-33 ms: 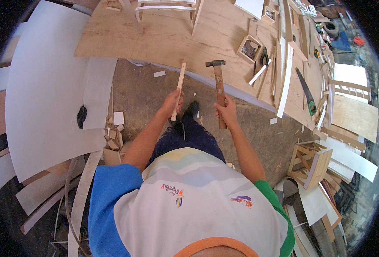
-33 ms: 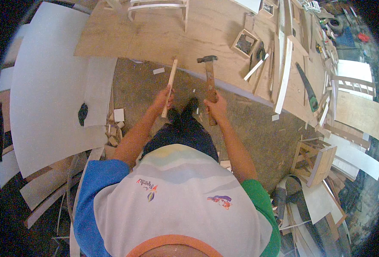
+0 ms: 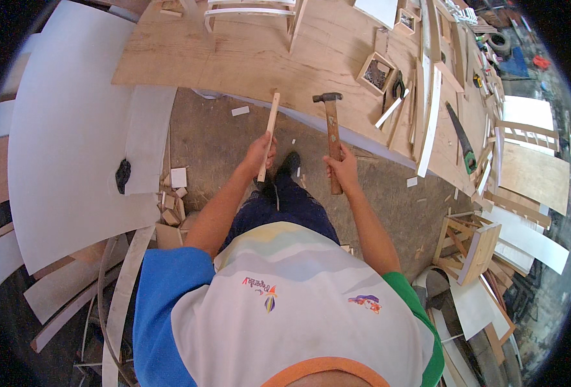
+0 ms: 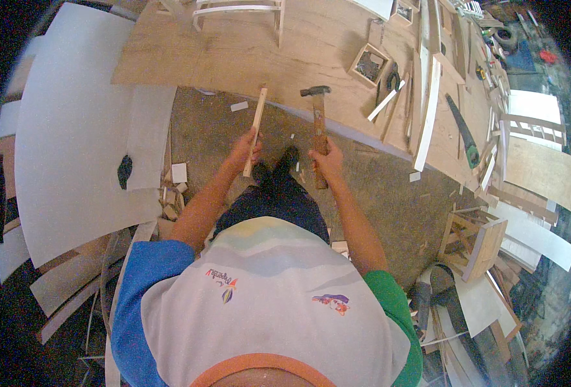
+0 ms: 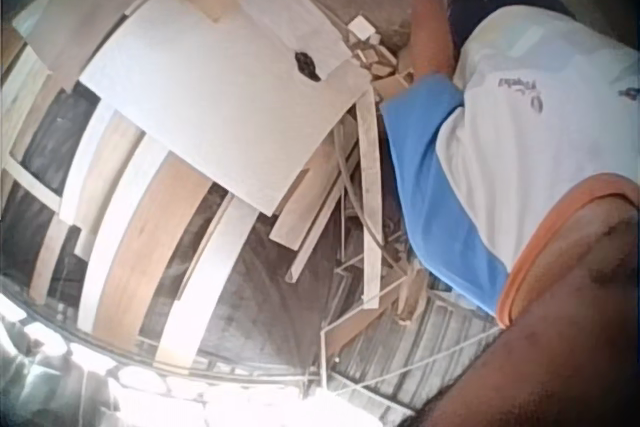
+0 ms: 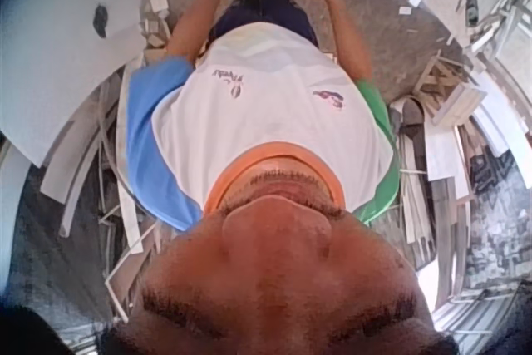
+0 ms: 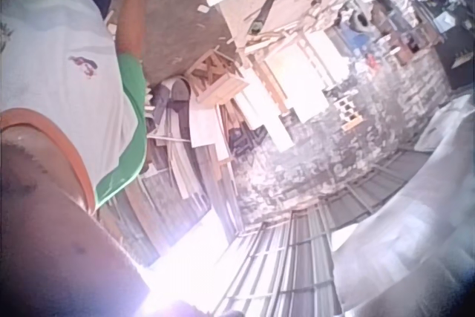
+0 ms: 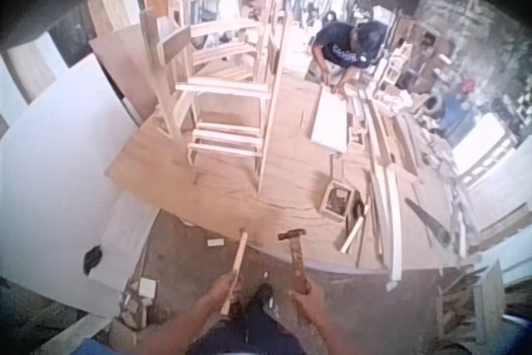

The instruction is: The person holds a wooden slat against a wooden chair frame and uses a hammer to drive nails through the slat into the frame, then moves the assembly to continue working on it.

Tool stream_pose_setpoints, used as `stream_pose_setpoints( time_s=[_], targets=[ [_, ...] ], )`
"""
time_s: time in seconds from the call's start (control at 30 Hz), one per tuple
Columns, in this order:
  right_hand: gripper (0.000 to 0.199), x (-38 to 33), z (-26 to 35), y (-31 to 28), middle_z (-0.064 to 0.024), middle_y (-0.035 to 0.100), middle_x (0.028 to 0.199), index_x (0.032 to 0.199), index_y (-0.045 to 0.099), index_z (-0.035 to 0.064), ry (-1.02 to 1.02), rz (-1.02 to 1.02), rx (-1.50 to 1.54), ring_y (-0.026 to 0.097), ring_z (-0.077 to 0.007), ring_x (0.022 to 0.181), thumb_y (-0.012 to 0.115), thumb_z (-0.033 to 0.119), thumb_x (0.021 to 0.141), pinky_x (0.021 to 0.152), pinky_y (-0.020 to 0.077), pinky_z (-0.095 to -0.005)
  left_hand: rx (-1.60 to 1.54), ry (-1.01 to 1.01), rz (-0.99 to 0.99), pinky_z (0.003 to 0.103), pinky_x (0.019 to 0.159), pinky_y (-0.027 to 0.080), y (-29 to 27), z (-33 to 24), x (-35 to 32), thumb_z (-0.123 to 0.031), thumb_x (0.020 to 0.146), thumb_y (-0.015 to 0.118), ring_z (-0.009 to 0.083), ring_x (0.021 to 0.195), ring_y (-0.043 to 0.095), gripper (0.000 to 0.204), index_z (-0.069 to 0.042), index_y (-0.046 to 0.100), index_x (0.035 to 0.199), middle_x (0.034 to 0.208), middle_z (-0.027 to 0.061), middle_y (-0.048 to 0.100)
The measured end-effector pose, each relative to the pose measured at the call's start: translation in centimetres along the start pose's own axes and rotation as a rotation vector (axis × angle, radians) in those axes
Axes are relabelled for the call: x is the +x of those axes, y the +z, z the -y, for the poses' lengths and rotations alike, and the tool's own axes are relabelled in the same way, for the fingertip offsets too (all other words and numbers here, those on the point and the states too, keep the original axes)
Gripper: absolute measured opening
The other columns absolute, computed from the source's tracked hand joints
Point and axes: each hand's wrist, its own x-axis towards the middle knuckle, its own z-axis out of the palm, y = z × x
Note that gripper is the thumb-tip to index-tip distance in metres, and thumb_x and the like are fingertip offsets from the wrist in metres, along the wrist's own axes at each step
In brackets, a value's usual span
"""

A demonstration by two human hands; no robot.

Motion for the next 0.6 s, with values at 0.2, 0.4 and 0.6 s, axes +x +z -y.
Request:
stream_pose_setpoints(
  time_s=[0.2, 0.4, 0.6],
  targets=[
    [0.034, 0.3, -1.7, -1.0, -0.0048, 0.055, 0.066, 0.113, 0.051, -0.0015, 0.072, 0.01, 0.095, 0.054, -0.0127, 0.05, 0.063, 0.005, 0.082, 0.044, 0.0465, -0.0269, -0.426, -0.004, 0.133, 0.026, 0.034, 0.029, 0.1, -1.1, 0.5, -0.048, 0.099, 0.033, 0.0112, 0.037, 0.033, 0.04, -0.011, 0.048, 0.097, 0.053, -0.0005, 0.035],
    [0.029, 0.3, -1.9, -0.7, -0.0053, 0.055, 0.066, 0.109, 0.05, -0.0015, 0.082, 0.019, 0.023, 0.054, -0.0132, 0.05, 0.061, 0.005, 0.083, 0.045, 0.047, -0.0273, -0.514, -0.026, 0.22, 0.026, 0.033, 0.03, 0.3, -1.5, 1.0, -0.047, 0.1, 0.033, 0.0113, 0.036, 0.033, 0.039, -0.011, 0.049, 0.097, 0.052, -0.0002, 0.034],
    [0.032, 0.4, -1.7, -0.8, -0.0059, 0.055, 0.065, 0.109, 0.05, -0.0023, 0.108, 0.015, 0.027, 0.055, -0.0138, 0.05, 0.063, 0.005, 0.081, 0.044, 0.047, -0.028, -0.302, 0.101, 0.028, 0.029, 0.05, 0.04, 1.9, -1.8, 1.1, -0.043, 0.1, 0.036, 0.0136, 0.053, 0.045, 0.035, -0.011, 0.052, 0.102, 0.061, 0.0023, 0.045]
  ],
)
